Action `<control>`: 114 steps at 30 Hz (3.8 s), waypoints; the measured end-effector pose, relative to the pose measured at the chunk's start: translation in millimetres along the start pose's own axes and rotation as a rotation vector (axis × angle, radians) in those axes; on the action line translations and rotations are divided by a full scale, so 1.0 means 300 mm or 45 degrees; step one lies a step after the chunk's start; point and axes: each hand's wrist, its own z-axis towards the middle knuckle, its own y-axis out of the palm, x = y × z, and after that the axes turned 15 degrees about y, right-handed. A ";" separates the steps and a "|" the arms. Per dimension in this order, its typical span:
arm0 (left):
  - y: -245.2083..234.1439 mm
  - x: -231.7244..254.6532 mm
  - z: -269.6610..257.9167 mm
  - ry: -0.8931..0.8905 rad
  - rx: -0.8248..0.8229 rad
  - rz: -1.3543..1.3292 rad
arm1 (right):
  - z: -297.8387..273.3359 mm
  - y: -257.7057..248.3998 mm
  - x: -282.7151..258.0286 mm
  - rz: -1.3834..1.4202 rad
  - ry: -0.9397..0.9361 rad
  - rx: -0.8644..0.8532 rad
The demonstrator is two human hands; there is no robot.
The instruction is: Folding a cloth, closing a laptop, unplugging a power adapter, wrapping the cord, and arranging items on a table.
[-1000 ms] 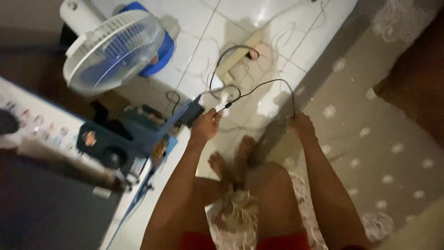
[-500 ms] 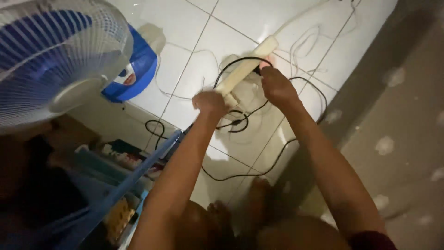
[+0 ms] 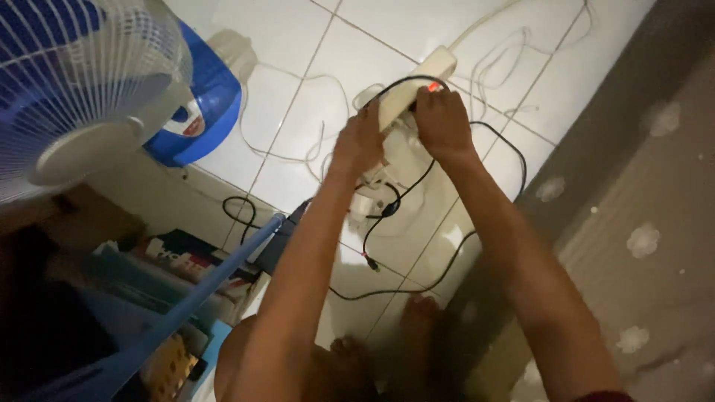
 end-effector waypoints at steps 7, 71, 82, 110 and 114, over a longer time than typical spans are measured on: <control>-0.056 -0.041 -0.006 0.218 -0.045 -0.565 | 0.129 -0.478 0.020 0.599 0.040 -0.366; 0.004 -0.005 0.032 0.084 -0.164 0.216 | -0.123 -0.128 0.001 1.218 0.574 -0.574; 0.030 -0.018 0.015 0.163 -0.053 0.232 | -0.133 -0.147 0.020 1.347 0.695 -0.791; 0.142 -0.067 0.052 0.166 -0.021 0.545 | -0.116 -0.206 0.040 1.188 0.687 -0.789; 0.190 -0.073 0.029 0.358 0.246 0.724 | -0.188 -0.137 0.014 1.193 0.644 -0.451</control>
